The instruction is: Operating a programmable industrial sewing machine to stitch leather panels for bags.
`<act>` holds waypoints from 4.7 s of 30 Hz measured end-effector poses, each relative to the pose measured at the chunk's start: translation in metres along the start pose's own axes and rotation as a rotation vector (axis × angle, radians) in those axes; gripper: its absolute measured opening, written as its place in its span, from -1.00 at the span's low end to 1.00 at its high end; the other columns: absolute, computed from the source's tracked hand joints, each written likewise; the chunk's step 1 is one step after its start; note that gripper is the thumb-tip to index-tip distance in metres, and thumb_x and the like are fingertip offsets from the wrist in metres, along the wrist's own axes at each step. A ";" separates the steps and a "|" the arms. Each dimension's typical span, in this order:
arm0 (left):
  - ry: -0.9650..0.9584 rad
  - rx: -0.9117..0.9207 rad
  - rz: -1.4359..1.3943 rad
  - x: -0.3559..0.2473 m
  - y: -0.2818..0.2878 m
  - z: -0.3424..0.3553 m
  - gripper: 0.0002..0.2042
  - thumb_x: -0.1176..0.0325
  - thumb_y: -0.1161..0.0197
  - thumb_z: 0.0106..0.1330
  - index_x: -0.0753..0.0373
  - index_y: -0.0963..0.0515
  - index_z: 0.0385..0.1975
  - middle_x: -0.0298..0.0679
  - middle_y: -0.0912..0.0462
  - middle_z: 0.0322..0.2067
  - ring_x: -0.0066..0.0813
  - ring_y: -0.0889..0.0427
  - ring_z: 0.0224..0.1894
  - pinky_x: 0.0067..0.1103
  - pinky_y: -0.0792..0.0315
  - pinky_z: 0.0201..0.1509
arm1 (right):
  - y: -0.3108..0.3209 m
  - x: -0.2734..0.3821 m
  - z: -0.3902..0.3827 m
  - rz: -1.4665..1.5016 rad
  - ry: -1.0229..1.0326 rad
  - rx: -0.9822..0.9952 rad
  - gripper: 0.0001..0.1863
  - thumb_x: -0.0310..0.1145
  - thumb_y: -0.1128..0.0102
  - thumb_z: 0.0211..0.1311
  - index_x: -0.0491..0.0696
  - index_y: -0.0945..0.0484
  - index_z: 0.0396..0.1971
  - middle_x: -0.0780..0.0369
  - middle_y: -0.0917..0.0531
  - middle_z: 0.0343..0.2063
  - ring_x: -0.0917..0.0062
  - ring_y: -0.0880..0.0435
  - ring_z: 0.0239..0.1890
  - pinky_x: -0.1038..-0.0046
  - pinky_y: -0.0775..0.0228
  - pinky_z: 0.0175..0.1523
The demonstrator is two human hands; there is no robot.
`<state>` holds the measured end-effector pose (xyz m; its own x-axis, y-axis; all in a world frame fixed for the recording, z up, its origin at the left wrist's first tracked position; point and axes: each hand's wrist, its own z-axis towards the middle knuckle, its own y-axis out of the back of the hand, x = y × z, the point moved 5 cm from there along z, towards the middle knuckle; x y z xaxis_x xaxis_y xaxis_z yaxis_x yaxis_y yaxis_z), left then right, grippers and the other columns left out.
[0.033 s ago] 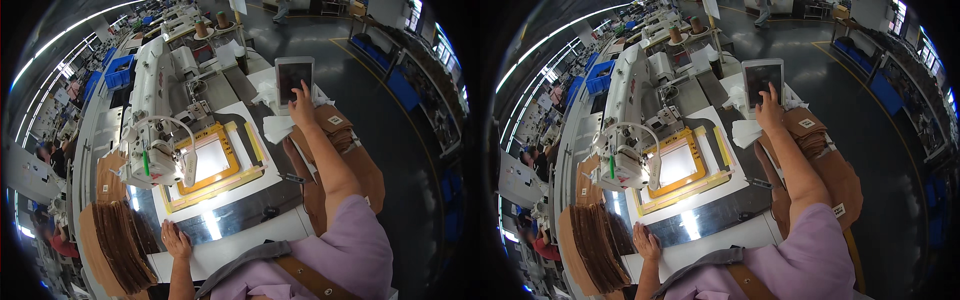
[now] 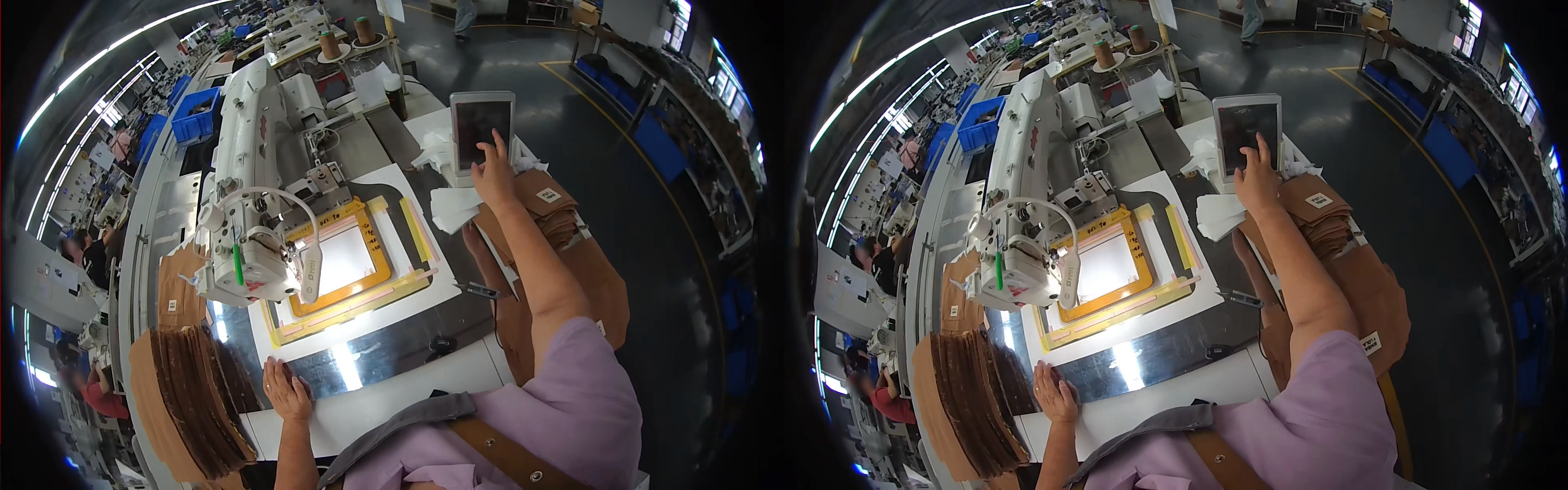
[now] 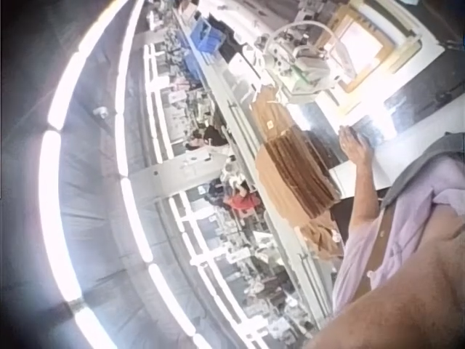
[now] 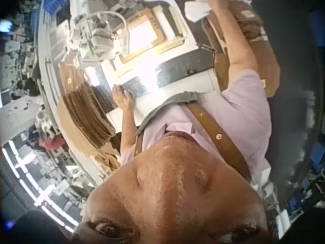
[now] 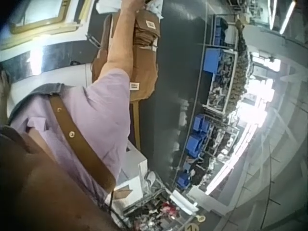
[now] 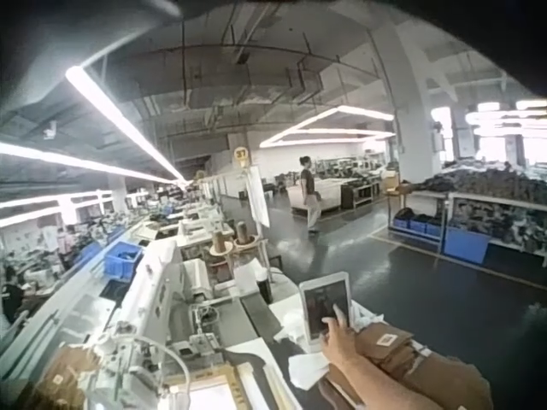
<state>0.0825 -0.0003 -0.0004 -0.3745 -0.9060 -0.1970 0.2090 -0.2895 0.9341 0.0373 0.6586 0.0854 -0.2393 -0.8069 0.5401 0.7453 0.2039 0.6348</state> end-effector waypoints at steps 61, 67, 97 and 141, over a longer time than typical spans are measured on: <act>0.578 0.101 -1.088 -0.107 -0.077 0.079 -0.82 0.39 -0.45 0.29 0.35 -0.70 -0.22 -0.26 -0.77 -0.36 -0.70 -0.67 -0.39 -0.67 -0.53 -0.32 | -0.062 0.233 -0.271 0.309 0.726 0.433 -0.70 -0.33 -0.35 0.15 -0.08 -0.68 -0.11 0.27 -0.74 -0.11 0.39 -0.70 -0.03 0.32 -0.50 0.08; 0.178 -0.257 -0.637 -0.093 -0.044 0.097 -0.89 0.47 -0.37 0.33 0.28 -0.70 -0.19 -0.21 -0.77 -0.39 -0.37 -0.75 -0.36 -0.53 -0.57 -0.18 | -0.060 0.210 -0.275 0.090 0.710 0.611 -0.29 0.03 -0.27 0.32 -0.14 -0.43 0.32 0.09 -0.47 0.35 0.31 -0.31 0.49 0.05 0.02 0.58; -0.207 0.189 -0.072 -0.118 -0.053 0.090 -0.09 -0.35 -0.01 0.39 0.41 -0.25 0.42 0.14 -0.36 0.38 0.04 -0.24 0.49 -0.04 0.12 0.57 | -0.089 0.198 -0.258 -0.149 0.549 0.742 -0.09 0.32 0.09 0.44 -0.19 -0.25 0.45 0.04 -0.33 0.44 0.18 -0.17 0.54 -0.21 0.48 0.59; -0.006 0.130 0.141 -0.122 -0.047 0.088 -0.08 -0.52 -0.06 0.20 0.10 -0.43 0.39 0.06 -0.31 0.39 -0.01 -0.15 0.52 0.28 0.26 0.49 | -0.075 0.195 -0.245 -0.415 0.376 0.710 -0.21 0.31 0.10 0.45 -0.02 -0.42 0.40 -0.10 -0.33 0.42 -0.17 -0.02 0.55 -0.28 0.45 0.55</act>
<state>0.0387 0.1513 0.0056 -0.3551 -0.9329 -0.0600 0.1418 -0.1172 0.9829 0.0869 0.3503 0.0075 -0.0911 -0.9944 0.0543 0.0553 0.0494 0.9972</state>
